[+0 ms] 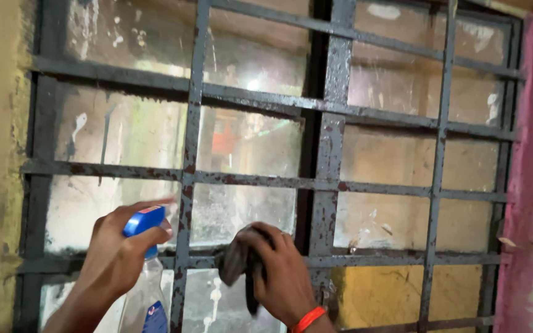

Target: The person cleans a window with a metal grid by spraying a cleaning solution and wiping the glass panes with a cloth. The person repeatedly sprays and wipes different sections of the window.

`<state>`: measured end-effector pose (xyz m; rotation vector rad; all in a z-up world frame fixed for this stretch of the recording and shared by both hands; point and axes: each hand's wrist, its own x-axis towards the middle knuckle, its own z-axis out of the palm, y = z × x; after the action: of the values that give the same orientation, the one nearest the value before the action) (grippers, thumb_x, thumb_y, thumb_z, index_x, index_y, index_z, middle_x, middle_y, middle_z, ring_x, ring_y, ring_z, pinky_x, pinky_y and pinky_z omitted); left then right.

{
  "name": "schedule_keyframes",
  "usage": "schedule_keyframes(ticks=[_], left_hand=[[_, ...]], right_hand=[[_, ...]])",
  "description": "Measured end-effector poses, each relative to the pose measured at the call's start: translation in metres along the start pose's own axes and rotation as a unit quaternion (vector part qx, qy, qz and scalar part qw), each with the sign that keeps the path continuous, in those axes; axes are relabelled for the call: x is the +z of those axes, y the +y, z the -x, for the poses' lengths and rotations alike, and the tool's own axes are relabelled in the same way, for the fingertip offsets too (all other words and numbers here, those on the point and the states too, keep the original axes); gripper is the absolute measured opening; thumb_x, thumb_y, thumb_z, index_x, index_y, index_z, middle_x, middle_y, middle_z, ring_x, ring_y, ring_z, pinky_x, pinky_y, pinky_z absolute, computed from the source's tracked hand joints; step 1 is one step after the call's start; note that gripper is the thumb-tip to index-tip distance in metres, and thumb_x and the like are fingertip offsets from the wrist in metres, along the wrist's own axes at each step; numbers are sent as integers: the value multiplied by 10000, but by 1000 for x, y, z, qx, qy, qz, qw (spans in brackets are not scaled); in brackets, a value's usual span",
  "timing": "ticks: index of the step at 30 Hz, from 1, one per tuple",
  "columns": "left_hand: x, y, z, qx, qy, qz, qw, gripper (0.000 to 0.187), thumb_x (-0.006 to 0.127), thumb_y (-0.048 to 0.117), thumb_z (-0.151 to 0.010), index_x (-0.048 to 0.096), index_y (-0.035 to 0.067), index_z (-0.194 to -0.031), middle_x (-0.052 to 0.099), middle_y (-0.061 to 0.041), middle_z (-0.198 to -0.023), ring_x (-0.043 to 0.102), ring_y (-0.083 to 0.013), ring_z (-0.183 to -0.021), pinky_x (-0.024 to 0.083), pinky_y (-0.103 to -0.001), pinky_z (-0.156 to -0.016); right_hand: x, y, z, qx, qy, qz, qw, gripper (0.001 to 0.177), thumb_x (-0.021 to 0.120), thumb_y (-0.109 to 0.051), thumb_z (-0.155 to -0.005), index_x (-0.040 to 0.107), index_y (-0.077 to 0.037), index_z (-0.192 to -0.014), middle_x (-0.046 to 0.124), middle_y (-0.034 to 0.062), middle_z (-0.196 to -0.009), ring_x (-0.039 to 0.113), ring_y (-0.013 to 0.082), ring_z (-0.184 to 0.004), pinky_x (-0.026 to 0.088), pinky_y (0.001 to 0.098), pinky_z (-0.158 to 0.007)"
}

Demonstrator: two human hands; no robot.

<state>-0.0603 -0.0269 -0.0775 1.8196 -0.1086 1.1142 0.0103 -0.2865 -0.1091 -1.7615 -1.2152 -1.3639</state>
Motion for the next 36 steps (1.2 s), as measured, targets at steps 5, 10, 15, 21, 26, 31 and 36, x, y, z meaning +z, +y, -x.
schedule_keyframes(ticks=[5,10,15,21,26,31,36], left_hand=[[5,9,11,1,35,32,999,389,621,224,-688,816,-62,-865,774,-139,-809,738,-298,-797,561,-362,-759],[27,34,17,58,36,-100,993,314,708,252,-667,733,-39,-783,690,-246,-686,645,-408,-665,502,-451,-642],[39,72,21,56,39,-110,992,378,701,286,-702,654,-88,-678,595,-318,-590,580,-473,-590,483,-500,-639],[29,96,18,53,52,-120,990,346,714,290,-694,701,-55,-709,626,-285,-584,585,-443,-544,475,-500,-615],[7,71,6,-87,64,-108,988,251,701,214,-749,784,-12,-820,661,-260,-657,636,-418,-560,486,-515,-588],[-29,42,-9,-28,134,-200,970,298,727,242,-690,805,-17,-815,663,-281,-684,625,-414,-651,511,-489,-671],[-48,-5,-1,33,104,-193,975,330,711,252,-718,791,-4,-909,698,-248,-777,666,-381,-709,541,-470,-704]], right_hand=[[22,18,15,90,21,-19,996,376,605,-100,-907,601,-96,-1283,598,187,-1198,580,408,-1116,464,462,-954],[28,24,17,90,47,-8,995,413,632,-123,-856,626,-119,-1269,597,198,-1182,585,431,-1098,470,492,-941],[26,28,18,94,29,-17,995,432,631,-115,-863,616,-112,-1295,579,225,-1218,578,454,-1138,471,505,-963],[20,30,16,126,-17,-29,992,444,626,-119,-875,598,-109,-1319,548,245,-1229,565,463,-1152,472,501,-983],[21,26,17,116,-9,-29,993,471,627,-89,-850,596,-108,-1320,541,245,-1251,558,464,-1160,469,495,-987],[16,13,14,137,-14,-22,990,477,625,-70,-840,595,-117,-1314,554,215,-1249,553,450,-1179,464,488,-991],[4,-5,9,141,-18,-39,989,564,786,-174,-757,598,-103,-1284,569,180,-1237,577,413,-1155,487,451,-970]])
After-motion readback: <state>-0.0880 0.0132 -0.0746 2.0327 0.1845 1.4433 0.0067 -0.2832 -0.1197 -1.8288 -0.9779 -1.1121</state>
